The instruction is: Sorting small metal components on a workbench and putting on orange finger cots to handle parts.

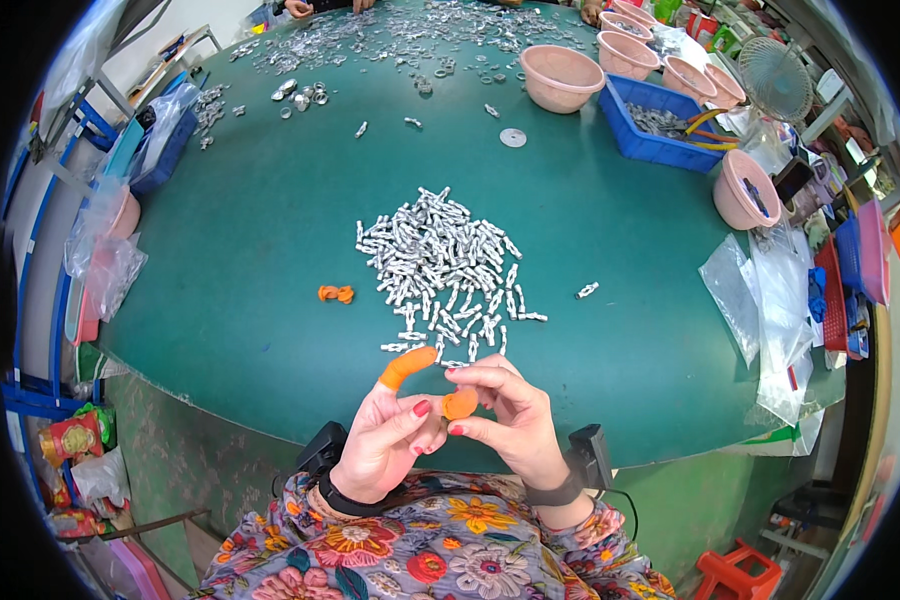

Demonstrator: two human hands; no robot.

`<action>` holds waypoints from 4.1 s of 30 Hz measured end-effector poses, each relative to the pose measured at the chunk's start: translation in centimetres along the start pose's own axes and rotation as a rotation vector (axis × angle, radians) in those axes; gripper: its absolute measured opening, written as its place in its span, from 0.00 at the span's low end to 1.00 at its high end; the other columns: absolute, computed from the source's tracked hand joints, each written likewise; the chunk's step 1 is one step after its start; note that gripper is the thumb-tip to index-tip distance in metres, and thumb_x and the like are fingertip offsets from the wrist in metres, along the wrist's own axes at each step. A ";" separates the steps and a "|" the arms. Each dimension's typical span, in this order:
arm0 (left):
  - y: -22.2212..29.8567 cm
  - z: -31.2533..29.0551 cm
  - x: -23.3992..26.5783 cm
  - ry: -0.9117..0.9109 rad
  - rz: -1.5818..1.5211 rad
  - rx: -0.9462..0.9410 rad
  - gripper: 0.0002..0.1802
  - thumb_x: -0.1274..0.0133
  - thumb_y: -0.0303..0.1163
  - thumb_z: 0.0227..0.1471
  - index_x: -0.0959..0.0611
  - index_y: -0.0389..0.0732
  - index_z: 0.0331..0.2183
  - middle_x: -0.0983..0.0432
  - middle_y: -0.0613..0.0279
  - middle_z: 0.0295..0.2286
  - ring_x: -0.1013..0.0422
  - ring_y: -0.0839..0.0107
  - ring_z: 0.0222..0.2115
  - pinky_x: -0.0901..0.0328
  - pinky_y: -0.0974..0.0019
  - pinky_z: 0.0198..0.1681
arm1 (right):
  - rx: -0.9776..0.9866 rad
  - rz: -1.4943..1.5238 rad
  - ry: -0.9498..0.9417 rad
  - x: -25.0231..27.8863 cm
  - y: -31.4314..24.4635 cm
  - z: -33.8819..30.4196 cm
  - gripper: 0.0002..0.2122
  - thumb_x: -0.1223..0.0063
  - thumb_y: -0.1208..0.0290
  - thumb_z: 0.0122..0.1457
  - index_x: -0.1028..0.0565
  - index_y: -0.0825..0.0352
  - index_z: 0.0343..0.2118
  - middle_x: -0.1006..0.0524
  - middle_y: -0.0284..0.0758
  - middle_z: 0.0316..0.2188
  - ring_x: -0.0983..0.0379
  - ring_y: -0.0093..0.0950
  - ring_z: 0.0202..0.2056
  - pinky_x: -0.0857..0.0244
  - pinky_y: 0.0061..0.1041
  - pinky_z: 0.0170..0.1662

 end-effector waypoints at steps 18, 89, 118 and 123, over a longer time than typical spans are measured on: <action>-0.9 -1.0 -2.2 -0.245 -0.112 0.077 0.43 0.59 0.29 0.61 0.66 0.63 0.65 0.52 0.41 0.63 0.34 0.74 0.17 0.36 0.68 0.26 | -0.193 0.558 -0.082 -1.0 3.1 -0.2 0.17 0.39 0.80 0.51 0.24 0.70 0.45 0.29 0.32 0.43 0.33 0.25 0.47 0.42 0.29 0.56; 2.3 0.4 -0.9 -0.048 0.092 -0.273 0.48 0.83 0.78 0.48 0.65 0.68 0.65 0.67 0.54 0.66 0.64 0.52 0.66 0.67 0.46 0.66 | 0.462 -1.158 0.247 -5.5 -4.7 1.3 0.11 0.33 0.73 0.42 0.20 0.53 0.30 0.28 0.21 0.30 0.35 0.25 0.35 0.48 0.29 0.38; 2.8 -4.3 -4.3 -0.778 0.681 0.110 0.16 0.52 0.23 0.57 0.27 0.33 0.49 0.21 0.60 0.32 0.24 0.69 0.27 0.31 0.67 0.34 | -0.031 -0.480 -0.343 -4.3 -5.2 2.2 0.08 0.34 0.78 0.45 0.17 0.62 0.30 0.23 0.26 0.32 0.32 0.23 0.36 0.40 0.23 0.42; 2.0 -4.6 -3.0 -0.649 0.564 0.344 0.19 0.62 0.21 0.60 0.30 0.35 0.53 0.20 0.58 0.28 0.22 0.72 0.27 0.29 0.69 0.36 | 0.096 -0.597 -0.533 -7.0 -6.5 1.7 0.10 0.33 0.77 0.42 0.18 0.60 0.30 0.25 0.24 0.32 0.33 0.26 0.34 0.42 0.26 0.42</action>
Point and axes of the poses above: each hand's wrist, its own z-axis towards the middle knuckle, its own x-axis out of the back of the hand, y = z × x, the point moved 9 cm from there along z, towards the middle knuckle
